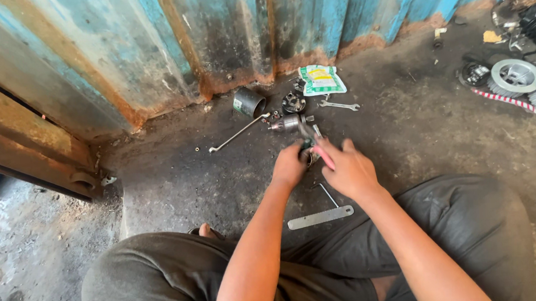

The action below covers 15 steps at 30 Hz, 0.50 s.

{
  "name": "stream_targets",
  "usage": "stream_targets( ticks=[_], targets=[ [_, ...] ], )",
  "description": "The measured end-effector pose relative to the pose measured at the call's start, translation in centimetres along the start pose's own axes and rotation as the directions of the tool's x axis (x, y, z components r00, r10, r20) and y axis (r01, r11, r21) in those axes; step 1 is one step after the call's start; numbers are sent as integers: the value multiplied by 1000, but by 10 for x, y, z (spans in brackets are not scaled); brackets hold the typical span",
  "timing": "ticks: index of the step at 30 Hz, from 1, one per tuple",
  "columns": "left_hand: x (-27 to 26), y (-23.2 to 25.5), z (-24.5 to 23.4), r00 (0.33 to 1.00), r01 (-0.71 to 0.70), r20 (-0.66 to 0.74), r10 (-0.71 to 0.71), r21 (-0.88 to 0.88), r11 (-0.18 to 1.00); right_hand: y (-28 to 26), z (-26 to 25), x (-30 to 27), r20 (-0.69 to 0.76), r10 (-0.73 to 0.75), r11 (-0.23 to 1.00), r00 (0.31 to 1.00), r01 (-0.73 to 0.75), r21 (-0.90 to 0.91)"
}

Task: The person sits on the floor and uses a screwdriver and pliers to disassemble a mechanical part. They remove small components and place them on the floor, then reassemble the part by inserting components back into the housing.

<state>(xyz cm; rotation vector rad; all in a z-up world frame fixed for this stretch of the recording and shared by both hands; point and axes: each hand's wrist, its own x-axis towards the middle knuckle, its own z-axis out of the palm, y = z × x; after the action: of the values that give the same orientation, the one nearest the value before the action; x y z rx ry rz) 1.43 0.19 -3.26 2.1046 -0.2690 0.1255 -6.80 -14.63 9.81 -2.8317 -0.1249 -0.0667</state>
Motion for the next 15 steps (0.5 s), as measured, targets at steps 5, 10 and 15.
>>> stream_targets(
  ticks=[5,10,15],
  targets=[
    [-4,0,-7,999,35,26,-35,-30,999,-3,-7,4,16,119,992,993,-119,-39],
    [-6,11,-17,999,47,-15,-46,8,999,-22,-64,-3,-206,-3,993,978,27,115],
    [-9,15,-16,996,73,50,-76,58,996,-33,-53,-8,-309,-97,972,946,156,174]
  ],
)
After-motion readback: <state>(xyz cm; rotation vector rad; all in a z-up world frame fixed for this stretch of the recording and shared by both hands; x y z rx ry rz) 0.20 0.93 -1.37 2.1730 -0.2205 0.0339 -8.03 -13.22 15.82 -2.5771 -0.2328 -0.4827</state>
